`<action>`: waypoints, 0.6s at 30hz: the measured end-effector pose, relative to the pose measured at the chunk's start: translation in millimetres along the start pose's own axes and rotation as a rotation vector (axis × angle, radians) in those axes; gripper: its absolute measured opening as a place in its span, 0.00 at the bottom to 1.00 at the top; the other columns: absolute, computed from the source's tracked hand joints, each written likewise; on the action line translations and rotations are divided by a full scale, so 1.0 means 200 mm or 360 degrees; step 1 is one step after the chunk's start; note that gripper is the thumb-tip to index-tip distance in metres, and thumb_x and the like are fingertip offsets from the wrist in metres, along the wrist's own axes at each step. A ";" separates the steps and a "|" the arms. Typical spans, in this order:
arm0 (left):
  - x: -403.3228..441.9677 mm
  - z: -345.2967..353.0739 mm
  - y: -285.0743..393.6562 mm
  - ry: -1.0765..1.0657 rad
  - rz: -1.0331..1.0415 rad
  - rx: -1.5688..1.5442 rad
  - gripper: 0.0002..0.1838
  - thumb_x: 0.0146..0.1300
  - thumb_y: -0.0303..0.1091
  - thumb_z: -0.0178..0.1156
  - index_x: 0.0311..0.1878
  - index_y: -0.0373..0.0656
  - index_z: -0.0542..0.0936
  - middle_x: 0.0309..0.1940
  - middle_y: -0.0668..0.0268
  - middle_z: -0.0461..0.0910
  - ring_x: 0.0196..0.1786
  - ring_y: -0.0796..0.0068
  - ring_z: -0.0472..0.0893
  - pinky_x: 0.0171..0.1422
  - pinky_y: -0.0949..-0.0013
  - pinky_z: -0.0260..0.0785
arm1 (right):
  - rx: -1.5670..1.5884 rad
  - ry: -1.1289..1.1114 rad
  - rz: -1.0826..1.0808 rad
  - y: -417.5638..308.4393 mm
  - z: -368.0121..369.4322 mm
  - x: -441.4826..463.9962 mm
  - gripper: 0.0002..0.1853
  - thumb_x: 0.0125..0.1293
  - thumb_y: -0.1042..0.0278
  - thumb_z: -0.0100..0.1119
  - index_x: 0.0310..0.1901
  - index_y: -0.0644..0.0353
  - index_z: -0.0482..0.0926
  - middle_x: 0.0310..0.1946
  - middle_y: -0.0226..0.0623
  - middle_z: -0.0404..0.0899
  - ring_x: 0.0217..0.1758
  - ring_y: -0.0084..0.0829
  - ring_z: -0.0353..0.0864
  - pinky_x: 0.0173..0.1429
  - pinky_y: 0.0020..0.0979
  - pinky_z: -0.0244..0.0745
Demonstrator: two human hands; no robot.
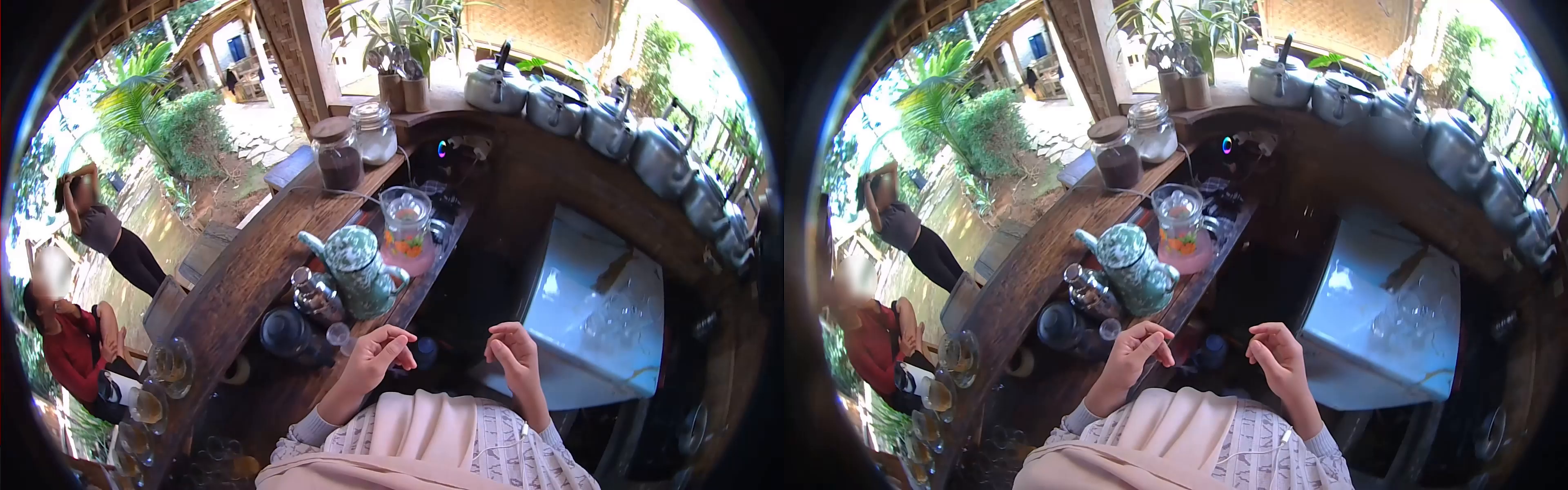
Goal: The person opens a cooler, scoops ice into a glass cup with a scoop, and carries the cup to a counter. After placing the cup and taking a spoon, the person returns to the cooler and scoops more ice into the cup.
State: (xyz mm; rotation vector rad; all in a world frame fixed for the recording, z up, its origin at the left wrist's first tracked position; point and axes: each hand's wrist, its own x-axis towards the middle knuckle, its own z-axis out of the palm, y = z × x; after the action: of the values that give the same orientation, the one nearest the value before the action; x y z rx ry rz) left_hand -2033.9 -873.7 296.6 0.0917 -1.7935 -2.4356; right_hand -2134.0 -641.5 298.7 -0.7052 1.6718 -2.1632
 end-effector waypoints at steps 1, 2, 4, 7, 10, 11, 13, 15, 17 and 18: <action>0.08 0.03 -0.01 0.0019 0.0025 0.0000 0.11 0.69 0.35 0.49 0.44 0.36 0.75 0.25 0.65 0.79 0.28 0.80 0.78 0.36 0.78 0.71 | 0.0013 -0.0045 0.0010 0.00 -0.05 0.09 0.09 0.64 0.75 0.52 0.45 0.65 0.71 0.28 0.31 0.73 0.32 0.18 0.73 0.36 0.19 0.70; 0.15 0.06 -0.01 0.0038 0.0034 -0.0022 0.12 0.69 0.35 0.48 0.44 0.36 0.75 0.25 0.64 0.79 0.29 0.80 0.78 0.36 0.78 0.71 | 0.0010 -0.0071 0.0004 -0.02 -0.10 0.17 0.09 0.64 0.75 0.52 0.45 0.65 0.71 0.28 0.31 0.73 0.32 0.18 0.73 0.36 0.19 0.70; 0.29 0.13 -0.01 0.0039 0.0051 -0.0031 0.15 0.70 0.39 0.45 0.45 0.36 0.74 0.26 0.63 0.79 0.30 0.79 0.79 0.37 0.77 0.71 | 0.0024 -0.0225 0.0061 -0.05 -0.20 0.32 0.09 0.64 0.75 0.52 0.45 0.65 0.71 0.28 0.31 0.74 0.32 0.18 0.74 0.37 0.20 0.70; 0.47 0.21 -0.01 0.0035 0.0051 -0.0092 0.19 0.71 0.43 0.42 0.46 0.36 0.74 0.27 0.62 0.79 0.30 0.78 0.79 0.37 0.76 0.71 | -0.0137 -0.0362 0.0046 -0.06 -0.37 0.57 0.10 0.63 0.75 0.53 0.45 0.65 0.71 0.29 0.31 0.75 0.32 0.17 0.74 0.37 0.20 0.71; 0.59 0.20 -0.03 0.0096 0.0113 -0.0110 0.21 0.72 0.45 0.39 0.46 0.35 0.73 0.27 0.61 0.79 0.30 0.77 0.79 0.38 0.76 0.71 | -0.0304 -0.0304 -0.0180 -0.09 -0.50 0.91 0.09 0.62 0.77 0.53 0.45 0.65 0.72 0.29 0.31 0.75 0.31 0.17 0.74 0.35 0.19 0.70; 0.62 0.19 -0.03 0.0128 0.0112 -0.0145 0.21 0.72 0.45 0.39 0.46 0.35 0.73 0.27 0.61 0.79 0.30 0.77 0.79 0.38 0.75 0.71 | -0.0288 -0.0257 -0.0225 -0.13 -0.51 1.04 0.09 0.62 0.77 0.52 0.44 0.66 0.72 0.29 0.30 0.74 0.31 0.17 0.73 0.36 0.19 0.70; 0.65 0.17 0.02 0.0161 0.0150 -0.0177 0.21 0.72 0.45 0.39 0.46 0.35 0.73 0.27 0.61 0.78 0.30 0.77 0.79 0.38 0.75 0.71 | -0.0225 -0.0230 -0.0413 -0.16 -0.52 1.33 0.09 0.62 0.76 0.53 0.44 0.65 0.72 0.30 0.30 0.74 0.33 0.16 0.73 0.36 0.18 0.68; 0.67 0.14 0.05 0.0178 0.0195 -0.0197 0.21 0.72 0.44 0.39 0.46 0.35 0.73 0.26 0.61 0.78 0.30 0.76 0.79 0.37 0.75 0.71 | -0.0370 -0.0211 -0.0482 -0.18 -0.49 1.63 0.11 0.62 0.74 0.55 0.45 0.65 0.73 0.33 0.30 0.74 0.35 0.17 0.73 0.38 0.20 0.69; 0.68 0.13 0.06 0.0218 0.0217 -0.0210 0.20 0.72 0.43 0.39 0.45 0.35 0.73 0.26 0.61 0.78 0.30 0.76 0.79 0.37 0.74 0.72 | -0.0598 -0.0232 -0.0489 -0.21 -0.41 1.90 0.13 0.61 0.70 0.57 0.45 0.67 0.75 0.36 0.34 0.76 0.36 0.21 0.76 0.40 0.23 0.71; 0.68 0.12 0.06 0.0233 0.0200 -0.0180 0.19 0.72 0.42 0.40 0.45 0.35 0.73 0.27 0.62 0.78 0.31 0.76 0.79 0.38 0.74 0.72 | -0.0798 -0.0253 -0.0645 -0.26 -0.33 1.99 0.14 0.60 0.69 0.58 0.45 0.67 0.76 0.37 0.37 0.76 0.37 0.25 0.77 0.41 0.25 0.72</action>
State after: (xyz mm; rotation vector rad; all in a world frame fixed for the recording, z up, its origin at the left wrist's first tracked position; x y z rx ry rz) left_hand -2170.7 -872.8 318.0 0.1387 -1.5498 -2.3699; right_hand -2498.5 -784.9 411.6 -1.4198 2.1498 -1.8518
